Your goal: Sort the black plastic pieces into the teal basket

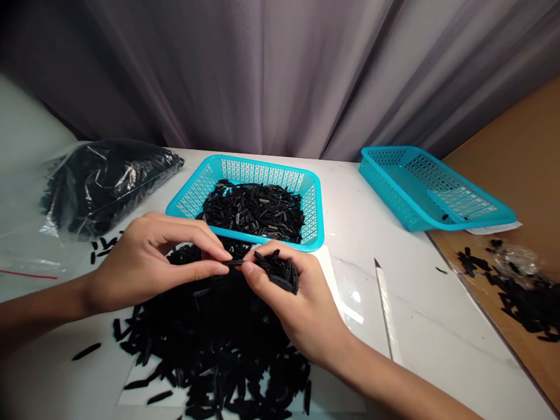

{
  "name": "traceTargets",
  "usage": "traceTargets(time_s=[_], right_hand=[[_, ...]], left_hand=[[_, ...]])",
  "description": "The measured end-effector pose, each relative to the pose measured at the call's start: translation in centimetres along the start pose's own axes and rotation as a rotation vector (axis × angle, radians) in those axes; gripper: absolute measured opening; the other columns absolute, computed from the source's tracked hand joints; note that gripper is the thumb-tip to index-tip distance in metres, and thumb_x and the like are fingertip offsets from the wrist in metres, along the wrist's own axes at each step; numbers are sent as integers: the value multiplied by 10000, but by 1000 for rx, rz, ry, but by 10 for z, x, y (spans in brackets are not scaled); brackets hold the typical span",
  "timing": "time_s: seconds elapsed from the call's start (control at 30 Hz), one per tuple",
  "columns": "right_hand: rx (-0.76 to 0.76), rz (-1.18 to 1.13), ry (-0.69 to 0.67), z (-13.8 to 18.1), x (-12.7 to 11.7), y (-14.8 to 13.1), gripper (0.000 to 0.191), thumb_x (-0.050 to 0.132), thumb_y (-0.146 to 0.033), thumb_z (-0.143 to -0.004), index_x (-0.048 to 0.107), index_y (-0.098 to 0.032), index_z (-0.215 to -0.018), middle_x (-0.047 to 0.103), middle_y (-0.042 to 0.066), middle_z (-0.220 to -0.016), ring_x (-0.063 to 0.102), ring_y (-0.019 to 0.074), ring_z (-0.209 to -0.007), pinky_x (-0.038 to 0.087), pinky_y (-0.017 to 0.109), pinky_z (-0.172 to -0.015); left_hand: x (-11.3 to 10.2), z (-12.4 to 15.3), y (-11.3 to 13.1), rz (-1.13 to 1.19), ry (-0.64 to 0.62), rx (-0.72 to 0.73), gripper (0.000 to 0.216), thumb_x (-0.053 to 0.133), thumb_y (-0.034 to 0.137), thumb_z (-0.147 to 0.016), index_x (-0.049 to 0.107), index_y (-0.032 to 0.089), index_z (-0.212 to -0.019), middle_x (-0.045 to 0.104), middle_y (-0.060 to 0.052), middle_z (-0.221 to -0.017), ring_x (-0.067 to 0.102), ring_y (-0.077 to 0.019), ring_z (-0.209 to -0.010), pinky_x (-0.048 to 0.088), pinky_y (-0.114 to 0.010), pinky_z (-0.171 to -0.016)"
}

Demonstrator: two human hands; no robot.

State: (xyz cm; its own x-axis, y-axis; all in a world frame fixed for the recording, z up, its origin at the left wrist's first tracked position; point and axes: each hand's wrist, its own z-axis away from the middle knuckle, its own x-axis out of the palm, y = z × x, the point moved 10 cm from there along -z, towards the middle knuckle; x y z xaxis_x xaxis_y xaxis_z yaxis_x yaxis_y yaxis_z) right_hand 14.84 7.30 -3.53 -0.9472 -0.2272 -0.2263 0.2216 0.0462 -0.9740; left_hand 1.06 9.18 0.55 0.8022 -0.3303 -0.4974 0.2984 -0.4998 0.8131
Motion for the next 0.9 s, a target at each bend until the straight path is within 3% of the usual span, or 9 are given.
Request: traceTargets(time_s=[0.7,0.9], right_hand=[[3,-49,-47,3,3,3,198,638,-379,-937,663,-203,-847,686,10,-891,617,170,-857,459,263,-795],[-72,58,-63,1,5,-6,133,659,-301,-920,670,-201,-833,700,-1,-869,636,150,-825,465,246,-781]], left_hand=[[0,0,-4,50,-1,-47,6,775,198,-821,773,200,-816,764,35,-783,692,-77,-709,533,-154,-689],[-5,0,1,-7,41,0,9,775,190,-819,767,185,-819,768,22,-793,698,-85,-724,535,-166,-695]])
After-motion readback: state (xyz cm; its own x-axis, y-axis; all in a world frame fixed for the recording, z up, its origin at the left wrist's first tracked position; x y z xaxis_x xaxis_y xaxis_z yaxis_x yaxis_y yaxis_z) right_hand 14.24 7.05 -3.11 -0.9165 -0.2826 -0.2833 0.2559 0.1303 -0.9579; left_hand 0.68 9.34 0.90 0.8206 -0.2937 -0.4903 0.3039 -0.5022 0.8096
